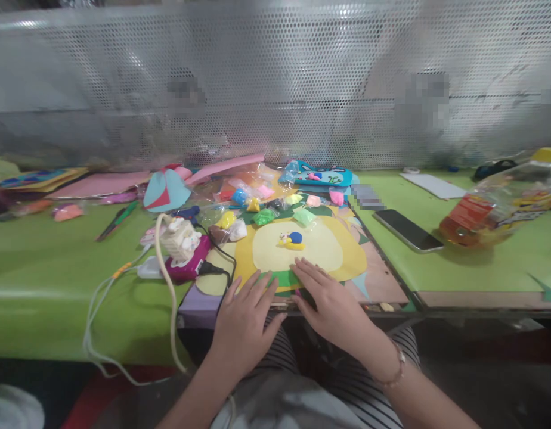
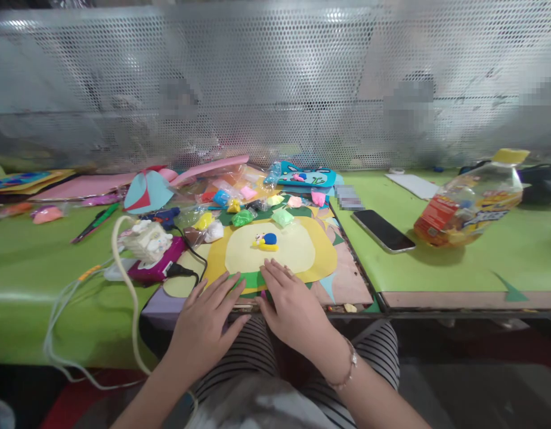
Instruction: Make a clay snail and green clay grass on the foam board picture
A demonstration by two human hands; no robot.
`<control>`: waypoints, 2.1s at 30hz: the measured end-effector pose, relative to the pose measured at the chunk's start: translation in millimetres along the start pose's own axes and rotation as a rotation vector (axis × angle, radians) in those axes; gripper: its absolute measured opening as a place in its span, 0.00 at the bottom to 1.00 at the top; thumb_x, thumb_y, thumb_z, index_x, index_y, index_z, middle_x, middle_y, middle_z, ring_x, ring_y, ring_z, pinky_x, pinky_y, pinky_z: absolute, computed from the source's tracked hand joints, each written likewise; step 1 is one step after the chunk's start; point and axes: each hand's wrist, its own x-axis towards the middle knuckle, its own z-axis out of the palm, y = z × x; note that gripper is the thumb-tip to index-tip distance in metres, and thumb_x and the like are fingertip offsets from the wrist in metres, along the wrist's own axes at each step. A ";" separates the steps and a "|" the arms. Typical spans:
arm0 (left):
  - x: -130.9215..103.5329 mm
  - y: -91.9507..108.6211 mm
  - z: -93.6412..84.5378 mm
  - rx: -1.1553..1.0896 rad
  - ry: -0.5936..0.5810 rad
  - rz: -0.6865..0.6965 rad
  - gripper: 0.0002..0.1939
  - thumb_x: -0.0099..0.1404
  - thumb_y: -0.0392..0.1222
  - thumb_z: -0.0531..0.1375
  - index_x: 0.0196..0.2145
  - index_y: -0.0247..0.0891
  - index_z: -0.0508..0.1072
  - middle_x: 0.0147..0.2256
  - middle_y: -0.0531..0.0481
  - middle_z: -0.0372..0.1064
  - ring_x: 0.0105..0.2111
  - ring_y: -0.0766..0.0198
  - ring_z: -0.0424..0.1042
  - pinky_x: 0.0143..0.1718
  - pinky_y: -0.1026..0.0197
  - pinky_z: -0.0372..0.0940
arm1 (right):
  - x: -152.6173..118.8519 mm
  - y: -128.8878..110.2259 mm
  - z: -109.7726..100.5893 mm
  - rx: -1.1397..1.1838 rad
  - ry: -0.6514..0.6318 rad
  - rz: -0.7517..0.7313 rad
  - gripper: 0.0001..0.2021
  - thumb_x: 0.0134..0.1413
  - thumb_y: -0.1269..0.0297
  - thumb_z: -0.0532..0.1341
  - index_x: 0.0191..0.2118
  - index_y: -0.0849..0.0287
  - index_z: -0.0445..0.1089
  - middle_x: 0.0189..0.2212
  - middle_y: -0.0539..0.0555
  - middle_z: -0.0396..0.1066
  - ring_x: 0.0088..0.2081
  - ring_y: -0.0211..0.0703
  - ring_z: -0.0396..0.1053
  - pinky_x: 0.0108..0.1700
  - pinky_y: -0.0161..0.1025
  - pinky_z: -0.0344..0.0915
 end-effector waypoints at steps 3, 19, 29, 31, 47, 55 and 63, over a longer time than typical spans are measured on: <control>0.1 3.7 1.9 0.001 0.040 -0.022 0.22 0.64 0.49 0.53 0.54 0.39 0.69 0.53 0.46 0.68 0.55 0.51 0.65 0.57 0.46 0.54 | 0.1 -3.2 1.8 -0.069 -0.019 -0.029 0.24 0.61 0.69 0.51 0.62 0.67 0.55 0.61 0.63 0.57 0.63 0.50 0.52 0.62 0.52 0.58; -0.5 8.8 1.0 0.023 0.054 -0.036 0.21 0.66 0.49 0.52 0.53 0.37 0.68 0.52 0.45 0.69 0.52 0.53 0.67 0.55 0.47 0.53 | 1.2 -20.3 -2.6 -0.323 -0.185 -0.034 0.24 0.65 0.63 0.46 0.61 0.74 0.57 0.61 0.65 0.56 0.62 0.59 0.53 0.59 0.53 0.59; 0.4 9.8 0.1 0.016 0.039 -0.055 0.22 0.65 0.48 0.54 0.53 0.37 0.68 0.52 0.45 0.69 0.52 0.53 0.67 0.55 0.46 0.54 | -3.8 -15.4 -8.1 -0.380 -0.153 -0.009 0.23 0.65 0.63 0.47 0.60 0.72 0.60 0.60 0.65 0.59 0.62 0.58 0.53 0.57 0.52 0.59; 0.2 10.3 0.2 0.016 0.028 -0.062 0.22 0.65 0.48 0.54 0.53 0.37 0.68 0.52 0.46 0.69 0.53 0.53 0.67 0.56 0.46 0.53 | -6.5 -12.3 -9.1 -0.387 -0.137 -0.005 0.23 0.65 0.63 0.46 0.59 0.72 0.60 0.60 0.64 0.59 0.62 0.59 0.53 0.57 0.52 0.60; 16.7 26.0 1.5 0.026 -0.004 -0.077 0.33 0.60 0.53 0.55 0.59 0.35 0.60 0.59 0.40 0.59 0.58 0.46 0.59 0.57 0.44 0.55 | -0.6 4.8 -8.2 -0.174 -0.051 -0.014 0.25 0.64 0.62 0.49 0.63 0.69 0.54 0.63 0.62 0.54 0.63 0.51 0.52 0.61 0.49 0.58; 20.1 27.2 16.9 -0.002 -0.071 -0.024 0.33 0.63 0.53 0.51 0.60 0.29 0.60 0.60 0.40 0.57 0.60 0.51 0.58 0.59 0.48 0.55 | 1.7 -0.6 -1.2 -0.171 -0.153 -0.005 0.26 0.64 0.58 0.49 0.63 0.67 0.54 0.62 0.61 0.54 0.63 0.51 0.52 0.62 0.51 0.56; 19.2 24.1 17.6 0.001 -0.096 -0.002 0.35 0.64 0.54 0.50 0.62 0.29 0.56 0.62 0.40 0.54 0.61 0.51 0.56 0.60 0.48 0.54 | -2.4 2.3 -7.6 -0.186 -0.211 -0.079 0.28 0.65 0.54 0.45 0.64 0.68 0.51 0.64 0.63 0.51 0.64 0.53 0.49 0.62 0.53 0.54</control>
